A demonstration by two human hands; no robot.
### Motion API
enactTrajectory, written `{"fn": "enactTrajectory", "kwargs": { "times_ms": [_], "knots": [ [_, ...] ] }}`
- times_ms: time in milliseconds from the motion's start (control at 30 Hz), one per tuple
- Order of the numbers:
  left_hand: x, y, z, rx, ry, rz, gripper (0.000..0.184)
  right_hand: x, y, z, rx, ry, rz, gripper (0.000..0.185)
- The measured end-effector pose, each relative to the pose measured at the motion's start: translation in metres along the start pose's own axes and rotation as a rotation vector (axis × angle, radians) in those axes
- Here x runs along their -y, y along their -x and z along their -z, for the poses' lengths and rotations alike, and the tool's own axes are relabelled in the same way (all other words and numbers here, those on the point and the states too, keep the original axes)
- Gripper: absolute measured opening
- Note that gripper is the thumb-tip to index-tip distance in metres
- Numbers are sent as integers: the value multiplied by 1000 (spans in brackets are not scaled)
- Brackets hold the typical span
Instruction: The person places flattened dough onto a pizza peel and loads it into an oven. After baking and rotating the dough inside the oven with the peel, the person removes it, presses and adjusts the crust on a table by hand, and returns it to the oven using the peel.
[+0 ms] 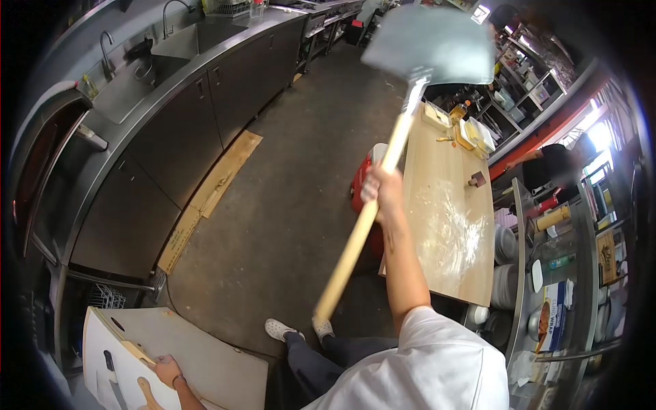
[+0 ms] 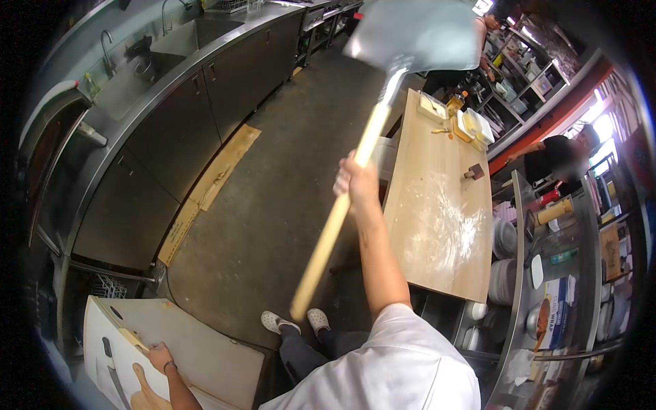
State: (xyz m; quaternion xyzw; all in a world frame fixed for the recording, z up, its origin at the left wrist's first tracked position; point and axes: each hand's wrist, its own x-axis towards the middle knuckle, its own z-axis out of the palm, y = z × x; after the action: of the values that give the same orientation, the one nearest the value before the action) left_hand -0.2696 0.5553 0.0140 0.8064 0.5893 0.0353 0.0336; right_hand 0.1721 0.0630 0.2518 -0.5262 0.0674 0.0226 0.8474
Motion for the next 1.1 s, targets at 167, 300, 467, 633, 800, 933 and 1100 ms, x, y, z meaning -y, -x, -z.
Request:
{"fn": "enactTrajectory", "kwargs": {
  "times_ms": [167, 300, 467, 633, 800, 933, 1100],
  "knots": [
    [-15, 7, 14, -15, -22, -9, 28, 47, -31, -8, -78, -27, 333, 18],
    [4, -2, -8, 17, 39, 20, 27, 31, -16, 11, -9, 145, 151, 14],
    [-18, 13, 24, 13, 71, 42, 28, -35, 3, 32, 144, 165, -349, 7],
    [-19, 16, 25, -52, 75, 46, 29, -136, 30, 39, 225, 44, -1009, 9],
    [-16, 14, 27, -10, 157, 93, 29, -227, 80, 38, 282, -34, -1566, 22],
    [-20, 13, 32, 60, 159, 119, 29, -278, 113, 42, 323, -8, -1880, 29],
    [-19, 13, 31, 85, 159, 158, 30, -311, 155, 46, 401, 238, -1966, 29]
  ]
}}
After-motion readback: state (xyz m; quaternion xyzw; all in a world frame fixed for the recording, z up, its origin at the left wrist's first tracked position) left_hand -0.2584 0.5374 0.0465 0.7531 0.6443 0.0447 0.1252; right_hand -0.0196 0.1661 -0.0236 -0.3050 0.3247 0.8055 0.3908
